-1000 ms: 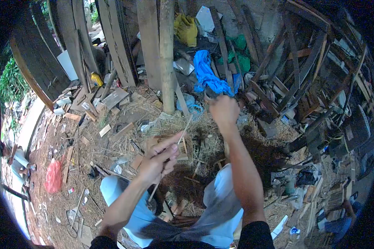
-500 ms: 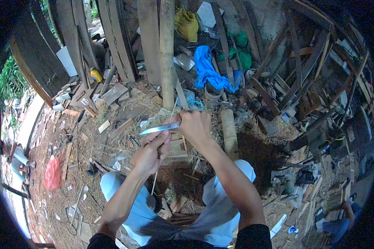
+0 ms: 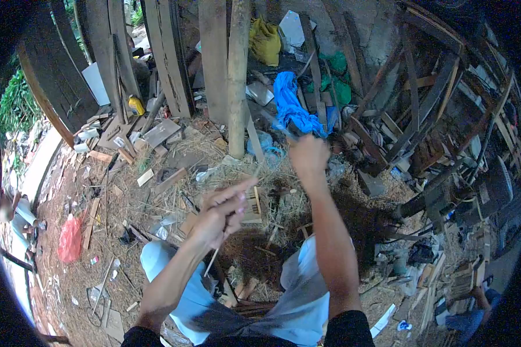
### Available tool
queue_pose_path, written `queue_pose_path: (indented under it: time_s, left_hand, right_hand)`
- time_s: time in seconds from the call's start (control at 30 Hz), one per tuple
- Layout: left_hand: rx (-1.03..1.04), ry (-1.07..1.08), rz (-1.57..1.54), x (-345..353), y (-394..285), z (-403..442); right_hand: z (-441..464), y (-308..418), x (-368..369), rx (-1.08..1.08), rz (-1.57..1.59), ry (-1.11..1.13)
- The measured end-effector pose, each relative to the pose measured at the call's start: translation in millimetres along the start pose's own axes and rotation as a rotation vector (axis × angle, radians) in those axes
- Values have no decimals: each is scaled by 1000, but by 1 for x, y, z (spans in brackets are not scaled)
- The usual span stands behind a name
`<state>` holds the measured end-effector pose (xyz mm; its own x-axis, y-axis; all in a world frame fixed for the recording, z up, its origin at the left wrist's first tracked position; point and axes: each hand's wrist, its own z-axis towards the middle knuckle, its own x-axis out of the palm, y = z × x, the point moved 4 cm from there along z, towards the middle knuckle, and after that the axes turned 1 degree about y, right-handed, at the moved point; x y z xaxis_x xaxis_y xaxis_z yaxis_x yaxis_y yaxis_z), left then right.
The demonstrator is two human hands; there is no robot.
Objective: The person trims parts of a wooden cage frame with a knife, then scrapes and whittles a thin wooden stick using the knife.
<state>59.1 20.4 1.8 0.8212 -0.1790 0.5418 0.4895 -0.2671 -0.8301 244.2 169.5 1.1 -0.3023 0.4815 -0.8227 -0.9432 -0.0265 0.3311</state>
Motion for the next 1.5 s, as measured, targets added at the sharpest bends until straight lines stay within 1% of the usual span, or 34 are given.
queue_pose_path:
  time_s: [0.07, 0.1, 0.17, 0.2, 0.27, 0.3, 0.37, 0.4, 0.43, 0.47, 0.5, 0.53, 0.57, 0.6, 0.63, 0.67, 0.7, 0.77, 0.8, 0.87, 0.93, 1.0, 1.03, 1.1, 1.17, 1.23, 1.27, 1.3, 1.33, 1.37, 1.43, 1.47, 1.5]
  left_hand:
    - [-60, 40, -57, 4, 4, -1]
    - [-55, 44, -59, 2, 2, 0]
    - [-50, -15, -107, -9, 3, 4]
    - [-47, 29, -135, -12, 3, 7]
    - [-50, -2, -175, -8, 0, 10]
    - [-54, -32, -212, -8, -1, 10]
    - [-48, -22, -205, -9, -1, 10]
    - [-43, -2, -196, -6, -3, 9]
    - [-42, 18, -188, -3, -4, 8]
    - [-49, 20, -186, -1, -3, 5]
    - [-85, 51, -107, 1, 1, 2]
    - [-121, 82, -27, 3, 4, -1]
    - [-127, 87, -22, 6, 7, -3]
    - [-103, 69, -33, 10, 9, -2]
    - [-73, 50, -46, 13, 8, -1]
    - [-96, 14, -54, 10, 8, 2]
    - [-91, 12, -59, 5, 9, 6]
    - [-42, 65, -115, -2, 10, 12]
    - [-44, 37, -145, -2, 9, 13]
    - [-47, 21, -141, 0, 9, 13]
    - [-58, 6, -136, 0, 9, 11]
    - [-44, -70, -45, -5, 7, 10]
    - [-45, -68, -44, -6, 5, 9]
    - [-40, 10, -43, -4, 2, 8]
    - [-40, -6, -54, -6, 2, 10]
    - [-27, -26, -72, -4, 0, 9]
    - [-56, -17, 18, 0, -3, 5]
    - [-87, -9, 110, 1, -3, 1]
    - [-81, -9, 114, 1, 0, 1]
    - [-35, -10, 106, 0, 4, 1]
    - [23, -9, 88, -5, 7, 8]
    - [47, -62, 186, -11, 8, 11]
    - [65, -117, 285, -15, 8, 12]
  right_hand:
    - [8, -24, -2, 61, -6, -59]
    - [5, -19, -6, 58, -9, -63]
    - [-14, -7, -14, 63, 102, 24]
    - [-22, 1, -8, -51, 248, 88]
    - [-47, 36, -18, -386, 283, 142]
    - [-55, 45, -16, -379, 291, 143]
    - [-69, 61, -12, -483, 173, 194]
    - [-65, 61, -14, -420, 208, 198]
    - [-58, 58, -13, -411, 210, 201]
    - [-47, 47, -12, -295, 169, 130]
    - [-33, 36, -13, -181, 128, 55]
    - [-18, 22, -14, -105, 74, 48]
    - [-9, 6, -16, -26, 20, 43]
    - [-8, -4, -13, -14, 19, 36]
    - [-7, -12, -10, 33, 113, 37]
    - [-5, -19, -6, 71, 208, 40]
    - [-8, -16, -8, 63, 205, 41]
    - [-28, 10, -14, -247, 320, 85]
    - [-37, 20, -15, -251, 322, 84]
    - [-58, 48, -12, -471, 194, 196]
    - [-57, 55, -21, -419, 209, 181]
    - [-48, 51, -19, -350, 243, 117]
    - [-42, 46, -18, -348, 243, 115]
    - [-32, 37, -21, -269, 172, 69]
    - [-28, 27, -8, -263, 145, 62]
    - [-23, 19, -4, -174, 91, 40]
    - [-17, 12, -5, -183, 89, 36]
    - [-8, -4, -7, -72, 12, 61]
    - [-1, -20, -7, 43, -62, 83]
    - [1, -31, -2, 45, -56, 79]
    - [5, -43, 5, 158, 216, 204]
    - [0, -43, 12, 145, 379, 226]
    - [-7, -30, 2, 142, 375, 229]
